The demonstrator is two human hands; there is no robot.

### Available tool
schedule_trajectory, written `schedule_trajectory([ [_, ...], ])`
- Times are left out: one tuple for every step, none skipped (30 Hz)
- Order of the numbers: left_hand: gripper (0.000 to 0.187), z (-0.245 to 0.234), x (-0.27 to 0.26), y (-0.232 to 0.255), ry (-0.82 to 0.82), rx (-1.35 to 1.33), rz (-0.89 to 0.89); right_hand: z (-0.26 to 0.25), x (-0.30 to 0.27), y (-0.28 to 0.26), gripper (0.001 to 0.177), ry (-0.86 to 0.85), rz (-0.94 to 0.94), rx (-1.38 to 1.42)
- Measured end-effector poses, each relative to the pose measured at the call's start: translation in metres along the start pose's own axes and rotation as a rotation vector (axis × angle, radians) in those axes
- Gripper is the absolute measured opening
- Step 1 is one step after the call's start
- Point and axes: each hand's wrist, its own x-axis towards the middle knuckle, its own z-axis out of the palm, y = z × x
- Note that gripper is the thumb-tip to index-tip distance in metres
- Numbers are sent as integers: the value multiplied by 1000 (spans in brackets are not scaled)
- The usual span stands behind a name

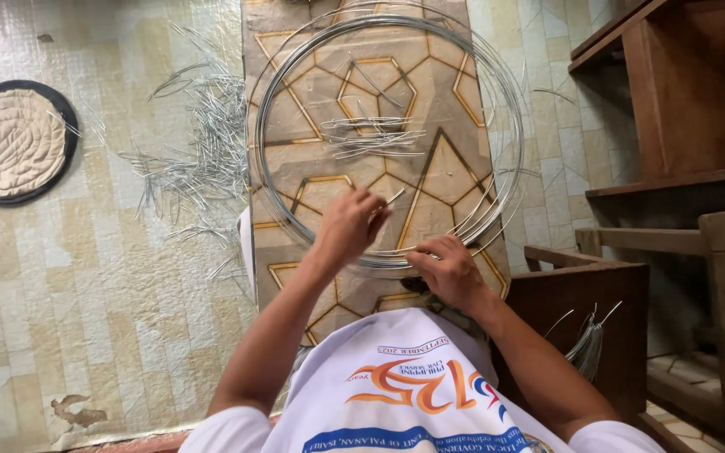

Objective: Cutting segments of wire from a large coil using pliers

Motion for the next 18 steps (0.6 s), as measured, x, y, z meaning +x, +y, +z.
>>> schedule_trajectory([
  [11,-7,-9,11,1,0,-3,3,-2,2,8,-2,-1,2],
  [10,-14,-17,22,-23,-84,10,7,-4,3,9,-1,15,-1],
  [10,-21,-26,33,-46,-168,22,11,-6,5,9,0,31,-4],
  [10,-13,-33,33,-44,-168,19,11,-1,5,9,-3,29,-2],
  [11,-5,-42,33,-48,-205,2,12,3,3,10,9,27,30],
  [12,2,-52,34,-52,-242,-14,13,6,1,11,21,25,62],
  [12,6,-56,33,-47,-240,-20,15,7,1,11,17,19,66],
  [10,10,-59,33,-31,-238,-7,17,8,1,11,20,6,57],
  [8,14,-61,32,-17,-238,10,18,9,2,10,24,-5,45],
  [8,12,-60,32,-14,-238,10,18,11,3,10,23,-7,44],
  [12,10,-59,33,-21,-260,28,19,11,3,10,29,1,38],
  [15,8,-59,33,-28,-281,47,19,12,3,9,34,9,32],
  [15,10,-60,31,-28,-282,47,17,13,3,9,33,9,32],
  [12,12,-61,30,-45,-273,59,16,14,3,9,22,8,42],
  [10,14,-61,28,-62,-264,72,14,16,3,10,11,8,51],
  [10,11,-61,29,-61,-265,72,13,13,7,10,10,9,50],
  [10,11,-59,30,-57,-253,58,12,10,13,12,-9,-1,14],
  [9,9,-58,31,-52,-241,43,11,8,18,14,-28,-12,-23],
])
